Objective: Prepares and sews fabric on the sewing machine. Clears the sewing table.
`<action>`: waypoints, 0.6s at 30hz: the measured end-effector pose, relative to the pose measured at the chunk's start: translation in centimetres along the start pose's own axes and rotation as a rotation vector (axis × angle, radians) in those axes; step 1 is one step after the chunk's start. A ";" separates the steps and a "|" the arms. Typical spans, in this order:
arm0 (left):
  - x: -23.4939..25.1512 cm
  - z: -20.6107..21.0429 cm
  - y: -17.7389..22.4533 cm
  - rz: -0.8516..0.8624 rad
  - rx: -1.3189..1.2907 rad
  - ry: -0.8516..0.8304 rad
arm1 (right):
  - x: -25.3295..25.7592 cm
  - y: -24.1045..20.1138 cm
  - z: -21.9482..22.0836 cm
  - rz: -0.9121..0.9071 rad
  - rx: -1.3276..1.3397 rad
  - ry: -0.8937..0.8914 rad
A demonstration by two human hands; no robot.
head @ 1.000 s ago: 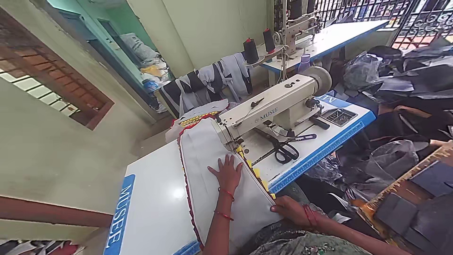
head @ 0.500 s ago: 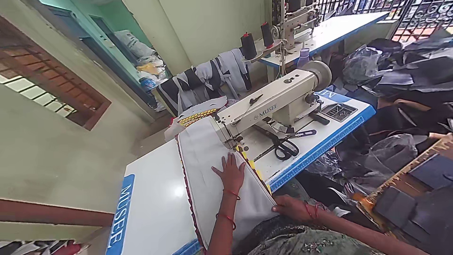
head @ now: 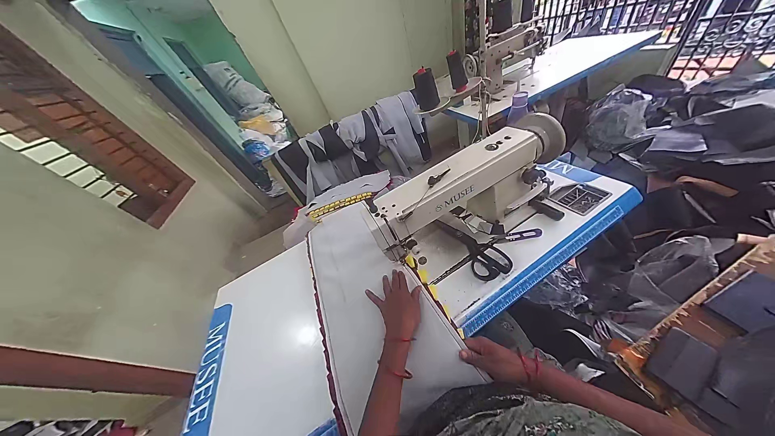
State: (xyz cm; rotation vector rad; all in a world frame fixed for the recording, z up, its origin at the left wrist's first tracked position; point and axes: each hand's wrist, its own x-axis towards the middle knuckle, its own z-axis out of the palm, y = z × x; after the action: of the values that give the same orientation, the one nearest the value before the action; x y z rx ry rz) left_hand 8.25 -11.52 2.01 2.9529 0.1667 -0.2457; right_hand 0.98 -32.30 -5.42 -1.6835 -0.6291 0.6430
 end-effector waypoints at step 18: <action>0.7 0.4 -0.1 -0.012 -0.009 0.041 | 3.0 -2.2 0.1 0.076 -0.035 0.156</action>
State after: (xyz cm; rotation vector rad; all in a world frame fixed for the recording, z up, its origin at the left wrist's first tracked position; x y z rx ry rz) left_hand 8.85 -11.40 1.51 2.9507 0.1905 -0.1855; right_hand 2.88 -29.70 -3.57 -1.7773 -0.4693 0.5510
